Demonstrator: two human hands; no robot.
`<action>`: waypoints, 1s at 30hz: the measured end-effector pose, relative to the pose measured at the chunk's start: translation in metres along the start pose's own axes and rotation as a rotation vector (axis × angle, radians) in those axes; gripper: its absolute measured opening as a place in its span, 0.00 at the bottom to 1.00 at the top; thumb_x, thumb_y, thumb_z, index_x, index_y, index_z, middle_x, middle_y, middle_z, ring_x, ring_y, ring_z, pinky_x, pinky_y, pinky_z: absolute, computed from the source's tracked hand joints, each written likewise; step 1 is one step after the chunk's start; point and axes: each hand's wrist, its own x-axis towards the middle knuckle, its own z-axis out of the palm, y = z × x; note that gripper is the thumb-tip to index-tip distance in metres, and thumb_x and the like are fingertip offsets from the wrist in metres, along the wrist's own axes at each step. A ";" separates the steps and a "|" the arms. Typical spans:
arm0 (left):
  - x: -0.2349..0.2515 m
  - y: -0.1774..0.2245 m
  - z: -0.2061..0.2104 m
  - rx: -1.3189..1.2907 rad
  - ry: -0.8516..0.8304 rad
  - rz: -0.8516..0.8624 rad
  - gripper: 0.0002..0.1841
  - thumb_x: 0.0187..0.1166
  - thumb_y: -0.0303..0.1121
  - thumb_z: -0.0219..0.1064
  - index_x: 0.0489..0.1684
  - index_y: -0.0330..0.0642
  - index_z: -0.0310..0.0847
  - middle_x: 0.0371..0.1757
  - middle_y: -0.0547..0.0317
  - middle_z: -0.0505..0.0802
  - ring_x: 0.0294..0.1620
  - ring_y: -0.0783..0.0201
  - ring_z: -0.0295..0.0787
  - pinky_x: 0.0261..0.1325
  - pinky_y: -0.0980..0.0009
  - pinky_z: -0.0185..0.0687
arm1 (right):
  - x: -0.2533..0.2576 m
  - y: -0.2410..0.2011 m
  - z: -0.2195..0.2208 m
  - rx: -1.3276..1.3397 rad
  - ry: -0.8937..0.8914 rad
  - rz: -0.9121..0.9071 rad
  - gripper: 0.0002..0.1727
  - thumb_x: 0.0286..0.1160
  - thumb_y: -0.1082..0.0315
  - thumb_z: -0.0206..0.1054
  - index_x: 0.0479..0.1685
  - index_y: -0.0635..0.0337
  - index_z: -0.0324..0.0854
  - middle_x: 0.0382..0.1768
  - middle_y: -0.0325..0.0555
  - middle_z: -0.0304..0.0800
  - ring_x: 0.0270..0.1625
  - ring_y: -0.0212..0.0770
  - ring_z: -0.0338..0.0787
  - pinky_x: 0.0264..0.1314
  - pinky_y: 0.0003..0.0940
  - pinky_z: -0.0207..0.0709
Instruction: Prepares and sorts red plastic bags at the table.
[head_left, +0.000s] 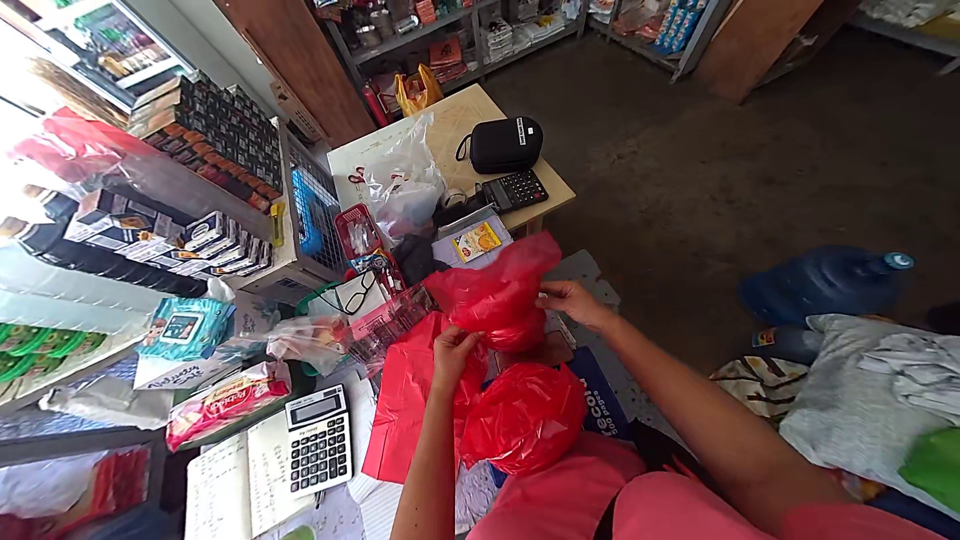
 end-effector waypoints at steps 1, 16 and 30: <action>-0.001 0.007 -0.001 -0.035 0.006 -0.018 0.11 0.68 0.22 0.77 0.47 0.31 0.90 0.44 0.56 0.97 0.46 0.69 0.95 0.57 0.68 0.91 | 0.000 -0.005 -0.003 -0.026 0.000 0.001 0.22 0.70 0.69 0.76 0.64 0.68 0.86 0.64 0.50 0.91 0.68 0.36 0.87 0.76 0.36 0.77; -0.003 0.032 0.003 -0.179 0.010 -0.057 0.19 0.67 0.21 0.77 0.56 0.27 0.84 0.50 0.52 0.96 0.51 0.65 0.94 0.62 0.65 0.90 | -0.004 -0.013 -0.010 -0.048 0.002 -0.030 0.26 0.68 0.66 0.79 0.66 0.67 0.85 0.65 0.51 0.90 0.70 0.38 0.86 0.78 0.38 0.76; -0.001 0.033 0.000 -0.175 -0.027 -0.030 0.21 0.64 0.22 0.80 0.57 0.28 0.84 0.53 0.51 0.95 0.54 0.63 0.93 0.65 0.63 0.89 | -0.007 -0.004 -0.002 0.125 0.020 -0.023 0.27 0.66 0.69 0.78 0.68 0.69 0.82 0.63 0.49 0.91 0.67 0.38 0.88 0.73 0.37 0.81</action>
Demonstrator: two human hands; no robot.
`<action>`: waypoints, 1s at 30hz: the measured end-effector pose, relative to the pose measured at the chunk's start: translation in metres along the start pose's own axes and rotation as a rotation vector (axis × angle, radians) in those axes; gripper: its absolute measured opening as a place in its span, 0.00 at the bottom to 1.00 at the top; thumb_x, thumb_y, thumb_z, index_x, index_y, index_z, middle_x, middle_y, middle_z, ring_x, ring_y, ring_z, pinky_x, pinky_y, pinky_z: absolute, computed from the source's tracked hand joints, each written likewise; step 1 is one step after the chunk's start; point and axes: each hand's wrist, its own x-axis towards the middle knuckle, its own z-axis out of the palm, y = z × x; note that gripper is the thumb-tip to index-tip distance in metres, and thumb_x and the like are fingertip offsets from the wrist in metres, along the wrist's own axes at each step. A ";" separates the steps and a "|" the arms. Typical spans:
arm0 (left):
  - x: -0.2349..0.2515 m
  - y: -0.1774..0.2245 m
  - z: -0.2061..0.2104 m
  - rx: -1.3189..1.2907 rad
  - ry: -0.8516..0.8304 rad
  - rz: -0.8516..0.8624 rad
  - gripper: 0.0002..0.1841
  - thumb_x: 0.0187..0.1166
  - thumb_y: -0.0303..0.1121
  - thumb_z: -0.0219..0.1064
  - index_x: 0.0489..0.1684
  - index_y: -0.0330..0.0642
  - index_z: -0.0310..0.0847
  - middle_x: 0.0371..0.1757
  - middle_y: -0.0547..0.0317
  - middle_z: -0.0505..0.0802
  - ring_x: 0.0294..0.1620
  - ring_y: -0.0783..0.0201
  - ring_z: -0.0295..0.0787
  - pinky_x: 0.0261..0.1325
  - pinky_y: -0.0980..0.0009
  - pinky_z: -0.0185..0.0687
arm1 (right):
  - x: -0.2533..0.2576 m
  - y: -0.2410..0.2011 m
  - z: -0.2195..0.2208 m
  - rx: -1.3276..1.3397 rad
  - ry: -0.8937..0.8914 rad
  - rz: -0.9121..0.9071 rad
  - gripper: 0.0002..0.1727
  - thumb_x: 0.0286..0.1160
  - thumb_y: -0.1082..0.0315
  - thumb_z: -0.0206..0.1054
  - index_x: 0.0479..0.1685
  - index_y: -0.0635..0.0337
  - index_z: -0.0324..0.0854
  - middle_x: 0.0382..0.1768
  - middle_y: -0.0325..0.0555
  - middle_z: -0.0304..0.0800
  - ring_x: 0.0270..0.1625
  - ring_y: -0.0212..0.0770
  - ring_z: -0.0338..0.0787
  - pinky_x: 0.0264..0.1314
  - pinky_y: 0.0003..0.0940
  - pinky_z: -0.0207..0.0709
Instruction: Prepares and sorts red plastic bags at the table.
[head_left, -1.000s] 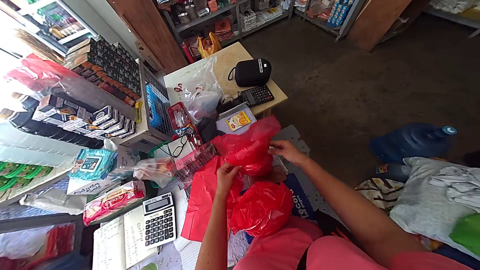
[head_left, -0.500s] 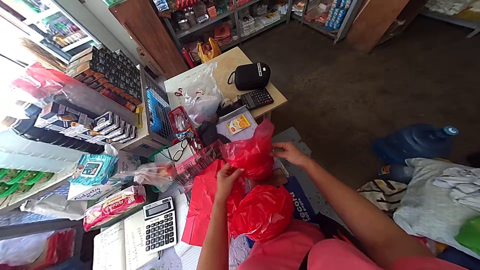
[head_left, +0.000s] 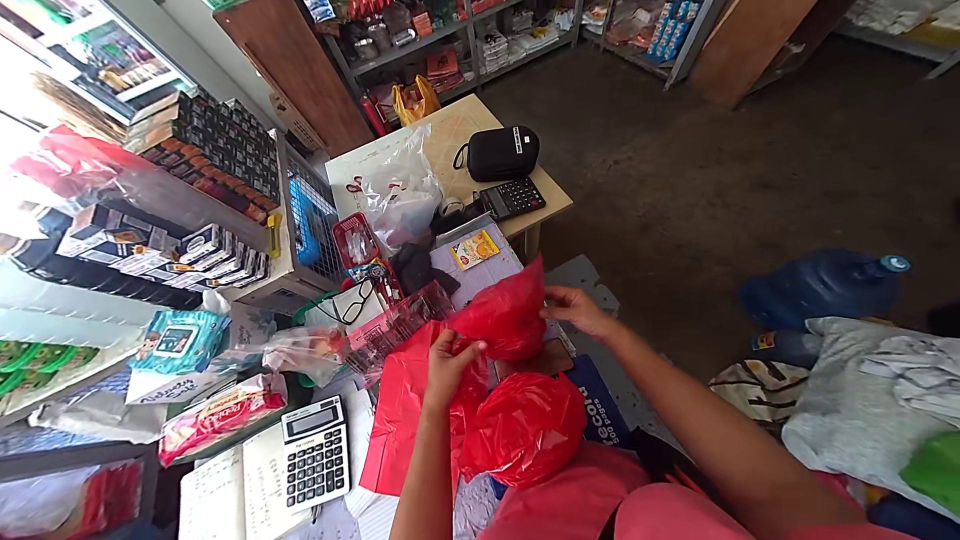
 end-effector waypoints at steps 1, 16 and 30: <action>-0.002 0.006 -0.002 -0.026 0.003 0.017 0.25 0.64 0.23 0.80 0.62 0.26 0.81 0.57 0.50 0.94 0.58 0.62 0.92 0.68 0.63 0.88 | -0.001 -0.008 -0.002 0.018 -0.022 -0.009 0.33 0.65 0.68 0.80 0.73 0.68 0.78 0.67 0.49 0.88 0.70 0.40 0.86 0.76 0.38 0.79; -0.006 0.049 -0.020 0.290 0.113 0.143 0.21 0.82 0.33 0.68 0.68 0.27 0.80 0.64 0.46 0.92 0.66 0.60 0.89 0.71 0.64 0.84 | -0.005 -0.056 0.013 -0.368 0.100 -0.173 0.39 0.61 0.57 0.83 0.74 0.65 0.77 0.67 0.52 0.88 0.71 0.43 0.85 0.78 0.44 0.78; -0.022 0.134 0.017 0.264 0.357 0.427 0.19 0.93 0.29 0.47 0.44 0.30 0.86 0.40 0.56 0.94 0.40 0.70 0.91 0.48 0.75 0.89 | -0.033 -0.146 0.154 -0.439 -0.242 -0.261 0.37 0.65 0.33 0.74 0.57 0.58 0.86 0.48 0.39 0.92 0.53 0.29 0.89 0.59 0.30 0.84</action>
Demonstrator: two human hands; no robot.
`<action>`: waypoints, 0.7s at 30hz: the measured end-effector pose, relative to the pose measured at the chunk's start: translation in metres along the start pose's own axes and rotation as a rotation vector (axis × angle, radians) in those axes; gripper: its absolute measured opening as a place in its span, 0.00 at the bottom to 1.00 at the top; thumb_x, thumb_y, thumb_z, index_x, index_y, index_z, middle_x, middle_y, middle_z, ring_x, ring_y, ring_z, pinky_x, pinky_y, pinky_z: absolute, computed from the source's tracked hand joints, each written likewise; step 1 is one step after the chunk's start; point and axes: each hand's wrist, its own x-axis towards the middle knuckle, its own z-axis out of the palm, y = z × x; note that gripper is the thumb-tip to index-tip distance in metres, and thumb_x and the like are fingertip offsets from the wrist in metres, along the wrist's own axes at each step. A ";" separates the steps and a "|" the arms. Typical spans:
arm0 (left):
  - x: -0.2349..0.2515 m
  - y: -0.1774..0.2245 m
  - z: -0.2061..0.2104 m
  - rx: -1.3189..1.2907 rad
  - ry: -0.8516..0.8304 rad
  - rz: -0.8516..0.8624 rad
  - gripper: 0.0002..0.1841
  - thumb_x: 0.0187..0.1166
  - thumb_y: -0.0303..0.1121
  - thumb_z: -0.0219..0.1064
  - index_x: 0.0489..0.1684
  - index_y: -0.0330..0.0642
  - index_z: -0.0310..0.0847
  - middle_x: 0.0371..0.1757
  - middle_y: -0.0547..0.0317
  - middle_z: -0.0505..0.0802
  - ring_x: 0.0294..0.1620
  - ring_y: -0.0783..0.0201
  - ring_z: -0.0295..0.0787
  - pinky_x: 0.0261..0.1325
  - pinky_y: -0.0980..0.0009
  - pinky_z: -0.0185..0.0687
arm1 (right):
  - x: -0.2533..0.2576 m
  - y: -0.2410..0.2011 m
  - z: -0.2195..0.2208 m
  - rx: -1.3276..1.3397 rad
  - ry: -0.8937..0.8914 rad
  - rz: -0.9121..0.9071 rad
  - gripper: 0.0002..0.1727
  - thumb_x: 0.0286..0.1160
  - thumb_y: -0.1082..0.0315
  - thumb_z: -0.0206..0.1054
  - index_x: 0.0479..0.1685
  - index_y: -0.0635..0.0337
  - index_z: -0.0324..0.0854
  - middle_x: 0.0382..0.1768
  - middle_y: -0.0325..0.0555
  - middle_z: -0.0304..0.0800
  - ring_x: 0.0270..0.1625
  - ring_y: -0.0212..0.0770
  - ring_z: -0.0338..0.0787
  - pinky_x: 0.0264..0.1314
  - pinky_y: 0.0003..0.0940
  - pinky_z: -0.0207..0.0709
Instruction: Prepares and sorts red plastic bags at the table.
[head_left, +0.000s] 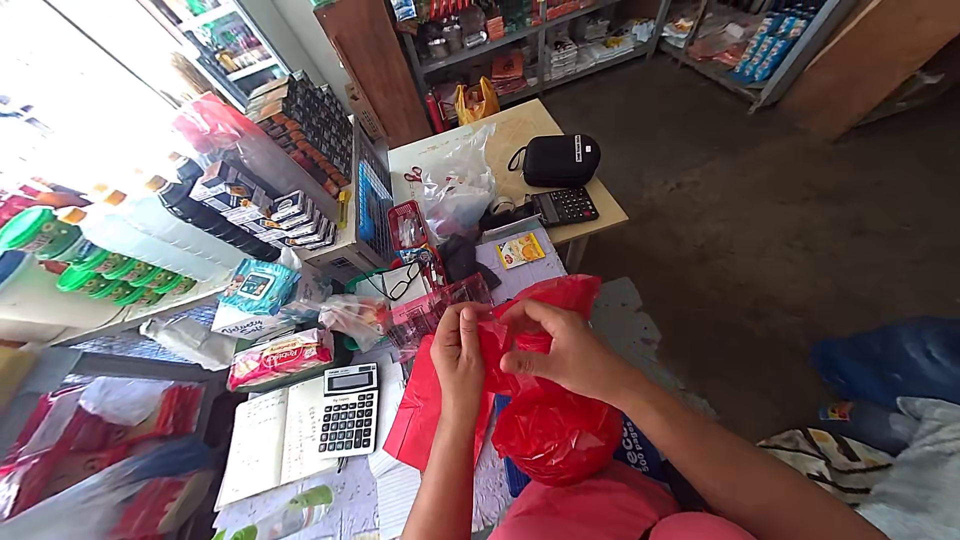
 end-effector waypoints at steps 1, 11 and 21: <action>0.000 0.002 0.000 -0.001 -0.009 0.004 0.19 0.94 0.29 0.48 0.43 0.31 0.87 0.39 0.57 0.94 0.40 0.71 0.90 0.48 0.75 0.88 | 0.001 0.000 0.003 -0.004 -0.019 -0.008 0.35 0.65 0.36 0.76 0.55 0.59 0.85 0.46 0.39 0.91 0.51 0.29 0.89 0.58 0.29 0.84; 0.006 0.025 -0.052 0.298 -0.458 -0.008 0.10 0.72 0.37 0.77 0.46 0.44 0.93 0.38 0.65 0.95 0.33 0.74 0.88 0.39 0.72 0.86 | -0.003 0.002 -0.030 0.183 0.255 -0.237 0.08 0.81 0.66 0.68 0.51 0.58 0.83 0.43 0.36 0.93 0.46 0.30 0.92 0.50 0.27 0.89; 0.002 0.008 -0.117 0.379 -0.356 -0.046 0.10 0.71 0.32 0.75 0.47 0.42 0.92 0.47 0.61 0.95 0.52 0.69 0.91 0.60 0.65 0.88 | -0.018 0.005 -0.081 0.135 0.563 -0.259 0.07 0.85 0.66 0.64 0.56 0.54 0.77 0.43 0.26 0.91 0.46 0.23 0.92 0.53 0.22 0.88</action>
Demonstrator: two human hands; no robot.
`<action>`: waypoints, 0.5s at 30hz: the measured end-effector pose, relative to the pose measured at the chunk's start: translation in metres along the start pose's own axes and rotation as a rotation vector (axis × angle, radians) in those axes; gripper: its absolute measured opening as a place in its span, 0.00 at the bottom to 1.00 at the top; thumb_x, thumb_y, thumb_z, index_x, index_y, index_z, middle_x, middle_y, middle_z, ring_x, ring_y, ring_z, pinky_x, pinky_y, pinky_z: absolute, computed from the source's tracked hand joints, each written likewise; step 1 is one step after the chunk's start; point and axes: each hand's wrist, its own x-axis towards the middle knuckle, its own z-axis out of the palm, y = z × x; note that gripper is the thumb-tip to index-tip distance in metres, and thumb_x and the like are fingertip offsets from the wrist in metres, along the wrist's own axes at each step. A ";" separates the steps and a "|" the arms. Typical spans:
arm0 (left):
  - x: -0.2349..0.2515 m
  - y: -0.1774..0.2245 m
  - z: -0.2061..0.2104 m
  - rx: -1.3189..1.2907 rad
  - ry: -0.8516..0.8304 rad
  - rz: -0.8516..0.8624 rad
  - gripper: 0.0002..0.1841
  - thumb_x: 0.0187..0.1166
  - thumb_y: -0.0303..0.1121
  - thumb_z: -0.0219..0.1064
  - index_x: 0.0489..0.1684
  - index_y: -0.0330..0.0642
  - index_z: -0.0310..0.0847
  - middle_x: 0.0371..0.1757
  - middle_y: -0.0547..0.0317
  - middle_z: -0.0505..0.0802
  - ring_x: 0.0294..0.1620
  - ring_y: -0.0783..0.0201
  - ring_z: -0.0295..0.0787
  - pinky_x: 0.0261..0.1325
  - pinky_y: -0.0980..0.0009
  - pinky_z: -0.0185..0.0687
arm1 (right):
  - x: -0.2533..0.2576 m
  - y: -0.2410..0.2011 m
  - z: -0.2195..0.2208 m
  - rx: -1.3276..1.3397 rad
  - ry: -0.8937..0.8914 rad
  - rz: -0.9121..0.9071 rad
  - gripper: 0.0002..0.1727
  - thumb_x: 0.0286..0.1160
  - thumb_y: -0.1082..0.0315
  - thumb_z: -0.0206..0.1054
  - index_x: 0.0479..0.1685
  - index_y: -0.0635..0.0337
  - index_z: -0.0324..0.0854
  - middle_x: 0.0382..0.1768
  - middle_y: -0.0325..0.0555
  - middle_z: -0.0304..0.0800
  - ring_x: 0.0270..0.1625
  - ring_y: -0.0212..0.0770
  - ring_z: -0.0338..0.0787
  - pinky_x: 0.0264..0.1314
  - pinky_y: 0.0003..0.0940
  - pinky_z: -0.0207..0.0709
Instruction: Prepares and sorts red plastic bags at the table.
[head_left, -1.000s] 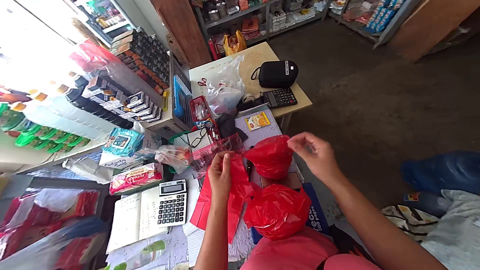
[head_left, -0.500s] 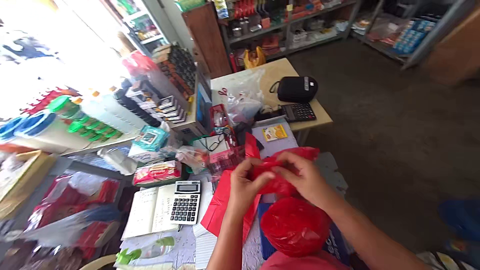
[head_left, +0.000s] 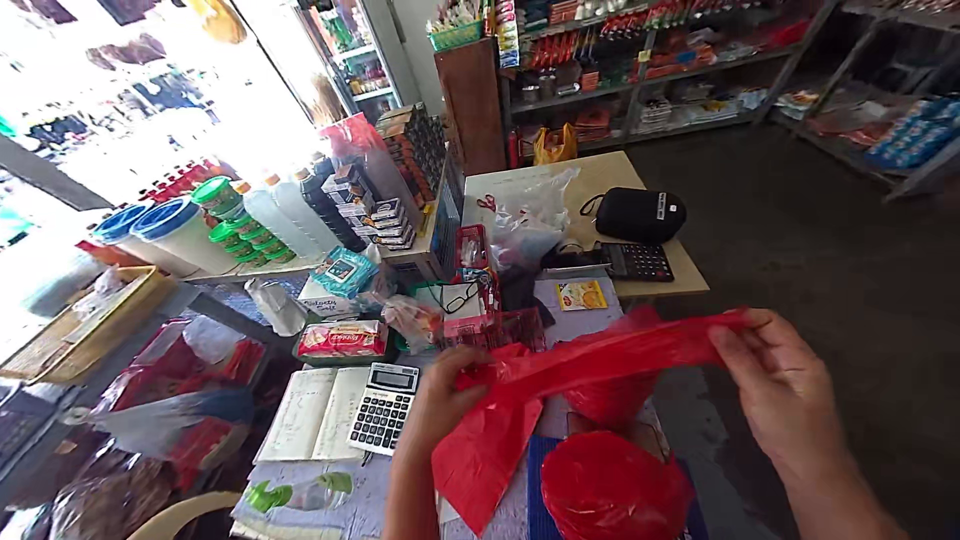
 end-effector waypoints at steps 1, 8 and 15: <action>-0.002 0.000 -0.005 -0.072 0.068 0.017 0.11 0.70 0.30 0.75 0.49 0.41 0.91 0.48 0.61 0.95 0.52 0.68 0.92 0.61 0.66 0.89 | -0.002 0.004 -0.003 -0.042 0.006 0.003 0.08 0.84 0.68 0.63 0.55 0.57 0.77 0.43 0.27 0.91 0.46 0.23 0.91 0.53 0.22 0.88; 0.003 0.013 -0.001 -0.548 0.463 0.037 0.09 0.85 0.40 0.66 0.51 0.52 0.91 0.44 0.69 0.96 0.42 0.73 0.93 0.49 0.74 0.91 | -0.017 0.022 -0.010 -0.364 -0.293 0.194 0.37 0.72 0.51 0.76 0.77 0.64 0.73 0.69 0.56 0.84 0.67 0.47 0.87 0.67 0.46 0.85; 0.030 0.057 0.048 -0.014 0.051 0.185 0.09 0.76 0.29 0.65 0.45 0.46 0.92 0.34 0.69 0.95 0.31 0.79 0.88 0.36 0.78 0.87 | -0.008 -0.028 0.039 -0.404 -0.500 -0.269 0.52 0.67 0.25 0.65 0.86 0.53 0.69 0.89 0.45 0.66 0.92 0.46 0.60 0.94 0.67 0.44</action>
